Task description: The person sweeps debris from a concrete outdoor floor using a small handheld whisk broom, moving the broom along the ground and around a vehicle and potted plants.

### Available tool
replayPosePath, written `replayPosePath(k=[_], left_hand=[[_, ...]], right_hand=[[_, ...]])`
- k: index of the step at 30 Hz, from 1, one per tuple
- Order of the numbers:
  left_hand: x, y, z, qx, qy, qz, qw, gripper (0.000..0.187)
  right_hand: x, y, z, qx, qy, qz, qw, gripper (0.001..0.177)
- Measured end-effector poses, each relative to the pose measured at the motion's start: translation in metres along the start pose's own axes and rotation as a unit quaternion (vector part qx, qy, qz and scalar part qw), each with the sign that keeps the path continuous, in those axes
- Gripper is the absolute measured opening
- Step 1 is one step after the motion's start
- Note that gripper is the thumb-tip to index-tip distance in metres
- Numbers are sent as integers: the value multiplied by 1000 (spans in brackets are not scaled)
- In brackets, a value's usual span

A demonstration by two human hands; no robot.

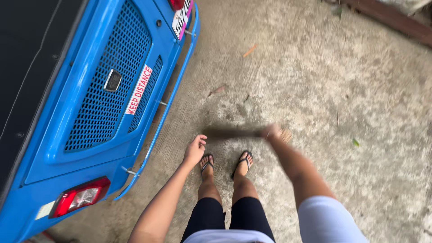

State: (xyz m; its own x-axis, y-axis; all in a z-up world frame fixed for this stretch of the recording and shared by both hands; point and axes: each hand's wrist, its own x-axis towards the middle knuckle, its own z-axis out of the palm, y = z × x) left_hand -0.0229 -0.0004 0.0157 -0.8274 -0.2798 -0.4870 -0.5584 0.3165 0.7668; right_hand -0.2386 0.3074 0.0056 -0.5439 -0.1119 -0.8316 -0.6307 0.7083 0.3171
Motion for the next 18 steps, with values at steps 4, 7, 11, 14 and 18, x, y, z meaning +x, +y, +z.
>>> replayPosePath(k=[4, 7, 11, 14, 18], left_hand=[[-4, -10, -13, 42, -12, 1, 999, 39], [-5, -16, -11, 47, -14, -14, 999, 39], [-12, -11, -15, 37, -64, 15, 997, 37], [-5, 0, -16, 51, -82, 11, 995, 35], [10, 5, -16, 26, -80, 42, 996, 34]], right_hand=[[-6, 71, -39, -122, 102, 36, 987, 44], [-40, 87, -67, 99, 62, 59, 991, 85], [-84, 69, -71, 71, 4, 6, 997, 87], [-92, 25, -63, 60, -27, -58, 996, 83], [-51, -16, -65, 5, -1, -98, 995, 74]])
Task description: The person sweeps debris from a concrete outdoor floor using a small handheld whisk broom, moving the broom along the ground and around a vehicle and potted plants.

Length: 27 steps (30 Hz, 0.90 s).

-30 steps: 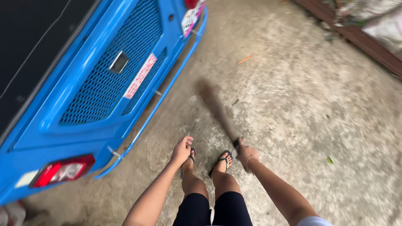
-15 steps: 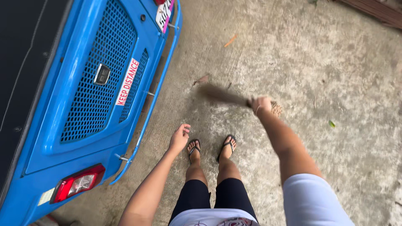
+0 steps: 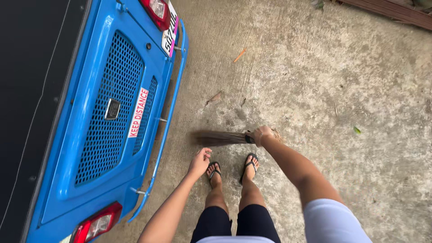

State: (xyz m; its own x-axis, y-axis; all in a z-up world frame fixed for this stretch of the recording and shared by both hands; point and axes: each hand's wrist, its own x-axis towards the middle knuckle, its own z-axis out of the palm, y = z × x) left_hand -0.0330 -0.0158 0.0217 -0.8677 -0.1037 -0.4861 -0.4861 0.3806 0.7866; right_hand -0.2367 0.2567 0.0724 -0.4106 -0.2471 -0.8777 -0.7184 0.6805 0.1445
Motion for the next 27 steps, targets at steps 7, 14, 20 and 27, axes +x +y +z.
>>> replayPosePath(k=[7, 14, 20, 27], left_hand=[[12, -13, -3, 5, 6, -8, 1000, 36], [20, -16, 0, 50, -38, -15, 998, 33], [31, 26, 8, 66, -88, 15, 994, 33], [43, 50, 23, 59, -142, 41, 987, 36]], right_hand=[[78, 76, -43, 108, 72, 162, 978, 45], [-14, 100, -29, 207, 114, 155, 959, 82], [-15, 143, 3, 75, 3, 85, 993, 40], [27, 169, 86, 33, 106, 238, 965, 29]])
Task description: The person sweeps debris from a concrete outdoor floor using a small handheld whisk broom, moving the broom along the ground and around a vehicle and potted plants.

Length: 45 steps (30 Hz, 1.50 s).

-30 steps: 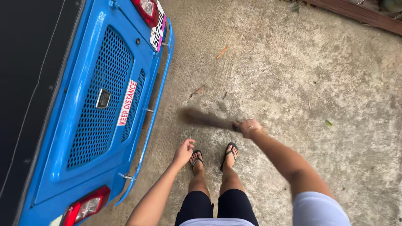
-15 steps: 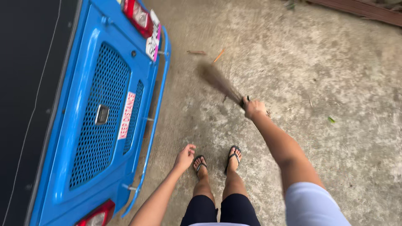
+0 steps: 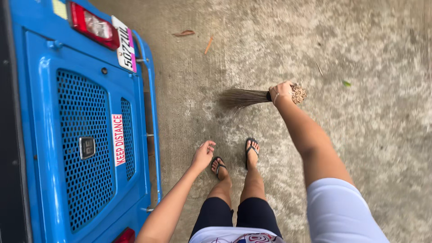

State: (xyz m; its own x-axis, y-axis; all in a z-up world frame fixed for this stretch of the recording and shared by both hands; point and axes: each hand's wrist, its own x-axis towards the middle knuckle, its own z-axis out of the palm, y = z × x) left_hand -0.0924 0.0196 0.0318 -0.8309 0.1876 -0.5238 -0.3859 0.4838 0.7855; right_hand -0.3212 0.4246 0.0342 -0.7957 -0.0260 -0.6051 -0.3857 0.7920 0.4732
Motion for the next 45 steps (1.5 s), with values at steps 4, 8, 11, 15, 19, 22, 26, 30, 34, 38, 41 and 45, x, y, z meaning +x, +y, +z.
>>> replayPosePath(k=[4, 8, 11, 15, 19, 22, 26, 30, 34, 38, 41, 45], left_hand=[[9, 9, 17, 29, -38, -24, 999, 36], [15, 30, 31, 46, -56, 33, 997, 34], [22, 57, 49, 68, -90, 41, 993, 34], [39, 95, 82, 95, -128, 101, 982, 34], [65, 147, 140, 140, -170, 128, 967, 34], [77, 195, 195, 141, -214, 175, 951, 28], [96, 265, 291, 120, -285, 114, 944, 18], [111, 331, 389, 183, -343, 94, 917, 21], [135, 385, 481, 148, -367, 111, 912, 25], [156, 413, 534, 124, -345, 143, 919, 44], [172, 414, 529, 134, -295, 156, 933, 59], [193, 407, 500, 69, -219, 136, 964, 70]], right_hand=[[-75, 8, 62, 140, -25, 92, 986, 36], [-163, -5, 117, 392, -112, 191, 893, 94], [-226, -21, 163, 548, -125, 265, 783, 89], [-290, -24, 218, 794, -58, 329, 507, 94], [-335, 2, 272, 911, 42, 378, 157, 86], [-362, 39, 319, 910, 102, 397, 58, 59], [-387, 118, 389, 915, 157, 343, -147, 30], [-415, 176, 448, 860, 152, 431, -227, 18], [-409, 258, 507, 836, 209, 418, -286, 20], [-366, 335, 551, 839, 150, 431, -297, 22], [-292, 356, 555, 877, 117, 363, -291, 25], [-164, 346, 510, 937, 5, 332, -112, 37]])
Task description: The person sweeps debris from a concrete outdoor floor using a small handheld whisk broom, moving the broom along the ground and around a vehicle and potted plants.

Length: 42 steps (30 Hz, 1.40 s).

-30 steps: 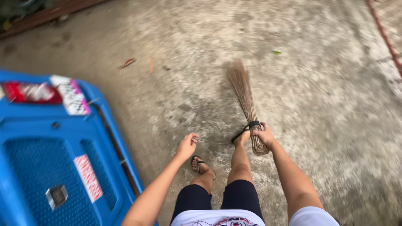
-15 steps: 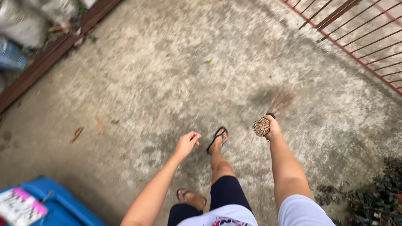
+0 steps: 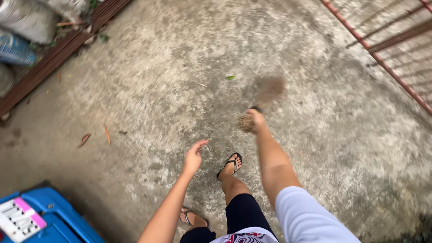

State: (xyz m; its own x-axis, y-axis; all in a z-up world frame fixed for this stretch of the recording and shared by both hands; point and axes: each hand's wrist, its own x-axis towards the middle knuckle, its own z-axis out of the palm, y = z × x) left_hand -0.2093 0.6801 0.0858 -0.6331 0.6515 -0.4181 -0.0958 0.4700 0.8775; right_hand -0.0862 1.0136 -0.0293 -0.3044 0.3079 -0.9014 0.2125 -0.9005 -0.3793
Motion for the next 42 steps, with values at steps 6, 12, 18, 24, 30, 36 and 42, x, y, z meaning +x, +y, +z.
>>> replayPosePath(k=[6, 12, 18, 24, 30, 36, 42], left_hand=[[-9, -25, -61, -92, 211, -3, 973, 72], [-10, -27, -94, -113, 303, -63, 944, 46], [29, -49, -77, -187, 255, -41, 948, 53], [100, 1, -104, -150, 220, -16, 964, 47], [170, 63, -215, -134, 285, -18, 949, 42], [228, 79, -260, -114, 286, 48, 950, 45], [257, 62, -226, -149, 178, -7, 973, 37]], right_hand=[[-3, 120, 239, -7, -133, 44, 990, 50], [-66, 135, 309, -47, -213, 34, 975, 65], [-87, 67, 240, 42, -119, -55, 991, 89], [-38, 72, 259, 131, -45, 34, 990, 51], [-49, 105, 406, 140, -231, 237, 933, 30], [-30, 26, 466, 3, -292, 152, 944, 37], [18, -92, 373, -157, -32, -120, 980, 50]])
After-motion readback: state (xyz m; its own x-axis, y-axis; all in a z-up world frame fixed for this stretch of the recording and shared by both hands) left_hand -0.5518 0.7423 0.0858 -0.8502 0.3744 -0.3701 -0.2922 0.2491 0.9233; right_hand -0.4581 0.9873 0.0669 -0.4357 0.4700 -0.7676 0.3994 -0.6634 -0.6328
